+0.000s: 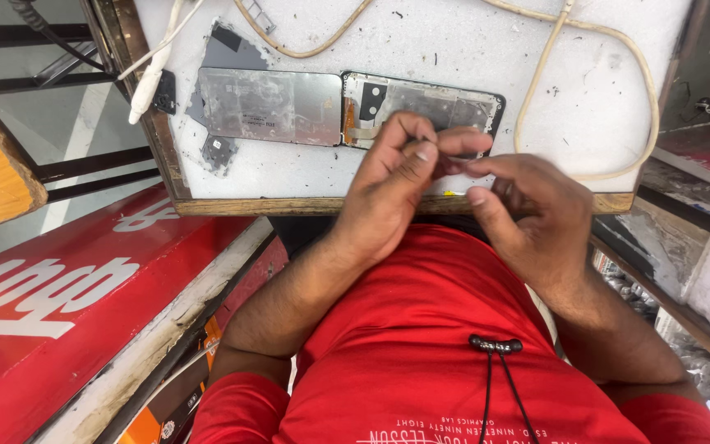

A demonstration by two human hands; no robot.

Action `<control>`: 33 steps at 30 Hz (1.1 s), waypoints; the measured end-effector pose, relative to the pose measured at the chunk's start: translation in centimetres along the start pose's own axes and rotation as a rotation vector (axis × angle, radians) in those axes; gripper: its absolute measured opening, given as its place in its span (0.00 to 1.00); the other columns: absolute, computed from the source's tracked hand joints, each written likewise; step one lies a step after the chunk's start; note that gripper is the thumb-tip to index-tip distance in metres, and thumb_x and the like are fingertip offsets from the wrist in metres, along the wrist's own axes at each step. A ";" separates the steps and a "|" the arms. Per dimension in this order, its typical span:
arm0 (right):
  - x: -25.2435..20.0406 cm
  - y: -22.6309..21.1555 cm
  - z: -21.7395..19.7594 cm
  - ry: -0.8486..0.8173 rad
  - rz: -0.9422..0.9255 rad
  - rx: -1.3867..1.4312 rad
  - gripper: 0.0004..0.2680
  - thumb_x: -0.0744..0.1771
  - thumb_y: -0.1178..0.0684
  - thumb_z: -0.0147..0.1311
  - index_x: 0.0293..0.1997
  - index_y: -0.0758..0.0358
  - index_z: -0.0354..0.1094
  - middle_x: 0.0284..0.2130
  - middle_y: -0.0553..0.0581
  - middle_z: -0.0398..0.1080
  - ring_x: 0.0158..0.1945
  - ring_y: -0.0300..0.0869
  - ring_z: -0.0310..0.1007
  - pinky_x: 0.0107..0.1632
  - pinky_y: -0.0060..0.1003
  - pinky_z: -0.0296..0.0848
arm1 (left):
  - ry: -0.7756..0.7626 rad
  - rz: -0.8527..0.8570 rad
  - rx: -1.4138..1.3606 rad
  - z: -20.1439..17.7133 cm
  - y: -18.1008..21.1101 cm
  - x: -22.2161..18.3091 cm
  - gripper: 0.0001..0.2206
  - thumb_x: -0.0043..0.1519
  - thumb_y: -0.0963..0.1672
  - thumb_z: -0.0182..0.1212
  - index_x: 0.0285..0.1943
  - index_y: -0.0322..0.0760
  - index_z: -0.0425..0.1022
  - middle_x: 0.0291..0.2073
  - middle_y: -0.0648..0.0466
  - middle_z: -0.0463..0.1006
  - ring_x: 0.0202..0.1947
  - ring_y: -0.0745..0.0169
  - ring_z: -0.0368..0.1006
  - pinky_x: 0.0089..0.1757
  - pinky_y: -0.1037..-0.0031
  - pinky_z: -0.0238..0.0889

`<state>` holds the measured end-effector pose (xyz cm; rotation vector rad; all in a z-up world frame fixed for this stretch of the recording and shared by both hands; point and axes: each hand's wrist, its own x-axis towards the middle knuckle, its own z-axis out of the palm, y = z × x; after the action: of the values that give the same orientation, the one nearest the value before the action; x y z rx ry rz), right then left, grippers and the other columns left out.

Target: The person removes rubber bands from a smartphone, then disassembles the device by detaching the back cover and battery. They manipulate internal components and ribbon cables, then reattach the back cover and battery, and finally reassemble the phone.

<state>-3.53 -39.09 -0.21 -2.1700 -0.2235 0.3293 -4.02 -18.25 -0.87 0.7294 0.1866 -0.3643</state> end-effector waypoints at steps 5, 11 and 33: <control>0.0 0.0 0.4 0.002 -0.099 0.261 0.05 0.71 0.54 0.63 0.48 0.62 0.76 0.34 0.51 0.77 0.26 0.27 0.70 0.25 0.21 0.62 | 0.069 0.088 0.060 1.0 -1.5 -0.7 0.05 0.72 0.41 0.59 0.51 0.36 0.69 0.50 0.52 0.76 0.55 0.66 0.72 0.59 0.72 0.69; 0.5 0.9 -0.9 -0.011 -0.153 0.192 0.02 0.69 0.58 0.62 0.43 0.63 0.76 0.37 0.54 0.78 0.28 0.28 0.70 0.26 0.24 0.62 | 0.076 0.207 0.911 0.7 -0.5 -1.5 0.06 0.65 0.39 0.64 0.44 0.37 0.70 0.35 0.55 0.77 0.36 0.67 0.76 0.39 0.71 0.74; 0.5 6.1 2.2 0.162 -0.451 -0.559 0.08 0.64 0.51 0.74 0.38 0.53 0.76 0.31 0.43 0.65 0.39 0.39 0.57 0.42 0.39 0.55 | 0.242 0.539 1.560 -0.3 -4.7 5.4 0.06 0.67 0.42 0.66 0.50 0.38 0.78 0.36 0.57 0.78 0.31 0.72 0.76 0.31 0.80 0.72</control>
<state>-3.52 -40.77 -6.56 -2.5840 -0.7712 -0.1917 -0.88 -22.66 -5.54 2.3045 -0.1212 0.1897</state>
